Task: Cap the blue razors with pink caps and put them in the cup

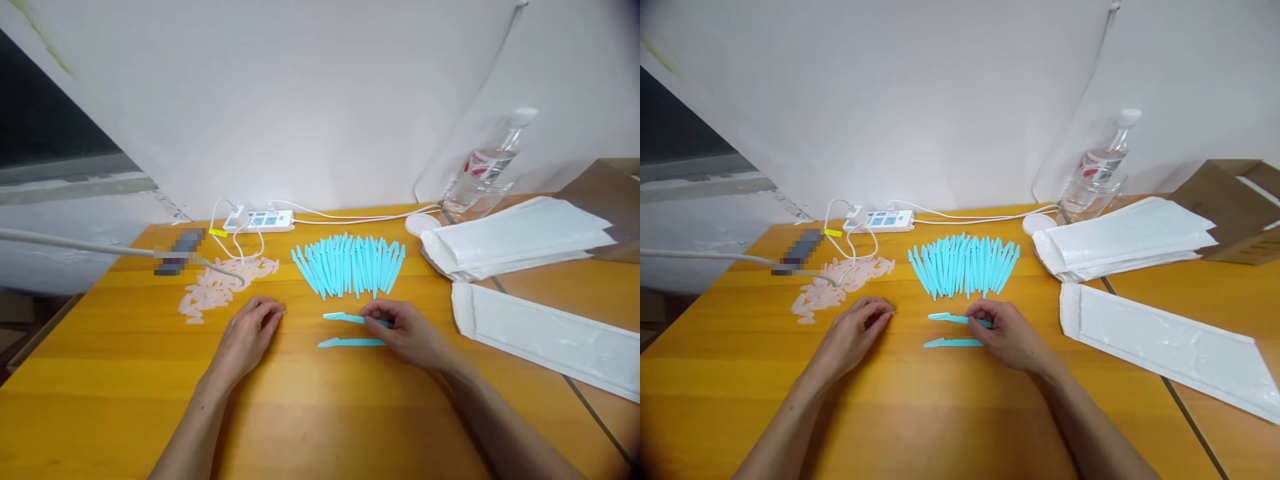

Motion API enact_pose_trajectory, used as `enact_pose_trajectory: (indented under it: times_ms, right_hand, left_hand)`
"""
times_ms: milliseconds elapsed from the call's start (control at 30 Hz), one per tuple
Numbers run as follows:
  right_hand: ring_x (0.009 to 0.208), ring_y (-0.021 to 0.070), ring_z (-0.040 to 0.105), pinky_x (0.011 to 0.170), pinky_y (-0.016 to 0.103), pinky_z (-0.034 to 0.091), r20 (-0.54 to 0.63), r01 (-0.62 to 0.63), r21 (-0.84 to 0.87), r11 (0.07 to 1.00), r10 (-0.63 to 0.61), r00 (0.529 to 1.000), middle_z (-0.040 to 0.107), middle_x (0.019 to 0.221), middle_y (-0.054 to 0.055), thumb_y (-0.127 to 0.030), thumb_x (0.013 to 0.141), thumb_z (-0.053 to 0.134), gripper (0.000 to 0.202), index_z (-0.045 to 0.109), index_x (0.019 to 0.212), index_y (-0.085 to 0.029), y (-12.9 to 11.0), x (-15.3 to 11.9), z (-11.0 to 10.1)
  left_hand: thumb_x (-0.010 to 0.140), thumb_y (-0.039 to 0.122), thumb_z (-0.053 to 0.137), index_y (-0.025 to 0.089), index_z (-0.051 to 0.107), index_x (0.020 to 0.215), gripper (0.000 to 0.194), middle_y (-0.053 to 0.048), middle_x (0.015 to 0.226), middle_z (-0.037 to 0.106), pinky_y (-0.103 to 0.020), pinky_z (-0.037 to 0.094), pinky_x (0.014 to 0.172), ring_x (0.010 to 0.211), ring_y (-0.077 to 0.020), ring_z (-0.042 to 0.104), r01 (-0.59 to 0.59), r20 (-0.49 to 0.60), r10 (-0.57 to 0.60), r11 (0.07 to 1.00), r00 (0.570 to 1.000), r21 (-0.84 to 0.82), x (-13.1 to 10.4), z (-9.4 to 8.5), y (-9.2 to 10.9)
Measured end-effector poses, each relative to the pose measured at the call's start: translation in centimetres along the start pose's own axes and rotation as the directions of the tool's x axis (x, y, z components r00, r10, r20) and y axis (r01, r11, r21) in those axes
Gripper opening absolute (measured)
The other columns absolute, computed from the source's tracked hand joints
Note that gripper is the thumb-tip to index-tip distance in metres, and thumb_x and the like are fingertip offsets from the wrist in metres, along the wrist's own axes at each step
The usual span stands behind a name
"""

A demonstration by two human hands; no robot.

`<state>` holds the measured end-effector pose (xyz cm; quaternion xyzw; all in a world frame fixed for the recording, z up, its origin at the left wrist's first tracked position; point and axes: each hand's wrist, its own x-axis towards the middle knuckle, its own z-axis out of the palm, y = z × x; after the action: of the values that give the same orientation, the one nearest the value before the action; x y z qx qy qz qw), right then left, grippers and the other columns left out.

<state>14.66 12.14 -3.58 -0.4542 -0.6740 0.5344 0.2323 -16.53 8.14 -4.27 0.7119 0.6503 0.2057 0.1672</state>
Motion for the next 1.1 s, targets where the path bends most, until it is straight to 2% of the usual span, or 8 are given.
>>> enact_pose_trajectory:
  times_ms: [100,200,300,500,633,800,967,1100]
  right_hand:
    - [0.063,0.0112,0.044,0.058,0.023,0.033,0.008,0.011,0.019,1.000,-0.011,1.000,0.057,0.073,-0.002,-0.036,0.090,0.053,0.022,0.065,0.087,-0.018,0.2,0.2,0.1]
    - [0.065,0.0116,0.047,0.059,0.023,0.035,0.006,0.011,0.049,0.999,-0.011,1.000,0.060,0.075,-0.001,-0.037,0.089,0.055,0.022,0.065,0.086,-0.018,0.2,0.3,0.0]
    - [0.067,0.0119,0.049,0.059,0.023,0.036,0.007,0.001,0.077,0.997,-0.001,1.000,0.062,0.077,0.000,-0.037,0.090,0.055,0.022,0.066,0.087,-0.018,0.2,0.2,-0.1]
    - [0.066,0.0114,0.050,0.059,0.023,0.037,0.005,-0.004,0.034,0.999,0.004,1.000,0.062,0.075,-0.001,-0.033,0.090,0.056,0.018,0.067,0.088,-0.019,0.3,0.2,-0.1]
    - [0.066,0.0109,0.051,0.059,0.022,0.039,0.014,0.025,-0.016,1.000,-0.025,1.000,0.063,0.077,-0.001,-0.029,0.091,0.055,0.016,0.068,0.088,-0.019,0.5,0.2,0.1]
    - [0.064,0.0106,0.052,0.059,0.022,0.040,0.020,0.142,-0.150,0.978,-0.141,0.990,0.064,0.073,-0.001,-0.026,0.091,0.056,0.015,0.068,0.084,-0.019,0.1,0.1,0.7]
    - [0.071,0.0130,0.057,0.065,0.024,0.041,-0.009,0.287,-0.325,0.901,-0.306,0.952,0.065,0.079,0.003,-0.027,0.092,0.057,0.018,0.072,0.088,-0.018,0.6,0.2,0.8]
    - [0.070,0.0143,0.054,0.065,0.026,0.039,0.056,0.353,-0.466,0.811,-0.371,0.927,0.060,0.074,0.003,-0.026,0.092,0.059,0.020,0.077,0.086,-0.019,1.2,0.3,0.4]
  left_hand:
    - [0.095,0.039,0.053,0.021,0.071,0.103,0.026,-0.007,0.106,0.072,-0.030,0.050,0.087,0.097,-0.0201,0.066,0.016,0.012,-0.013,0.964,1.000,-0.267,0.7,0.7,2.3]
    - [0.092,0.042,0.059,0.021,0.074,0.104,0.028,-0.006,0.105,0.074,-0.028,0.051,0.087,0.096,-0.0195,0.067,0.097,0.096,-0.056,0.858,0.994,-0.505,1.1,1.5,4.3]
    - [0.090,0.042,0.063,0.021,0.075,0.102,0.027,-0.004,0.102,0.075,-0.027,0.051,0.086,0.094,-0.0186,0.067,0.159,0.148,-0.088,0.798,0.985,-0.581,0.9,2.2,5.0]
    - [0.089,0.041,0.065,0.020,0.076,0.100,0.026,-0.004,0.100,0.075,-0.026,0.050,0.085,0.093,-0.0180,0.067,0.215,0.191,-0.118,0.739,0.975,-0.638,0.4,2.7,4.5]
    - [0.090,0.040,0.063,0.019,0.076,0.101,0.026,-0.006,0.101,0.075,-0.027,0.050,0.083,0.092,-0.0186,0.067,0.213,0.216,-0.093,0.738,0.972,-0.641,0.3,3.1,5.0]
    - [0.093,0.036,0.060,0.018,0.075,0.101,0.024,-0.007,0.099,0.074,-0.027,0.050,0.077,0.088,-0.0175,0.066,0.127,0.203,0.003,0.774,0.979,-0.620,0.1,4.0,6.3]
    - [0.095,0.031,0.058,0.022,0.074,0.103,0.020,-0.005,0.098,0.072,-0.030,0.048,0.080,0.089,-0.0168,0.064,-0.068,0.095,0.128,0.875,0.987,-0.478,0.2,4.4,6.2]
    - [0.096,0.027,0.056,0.026,0.074,0.103,0.019,-0.003,0.096,0.071,-0.034,0.044,0.084,0.091,-0.0177,0.061,-0.232,0.083,0.262,0.935,0.961,-0.270,0.1,4.4,6.0]
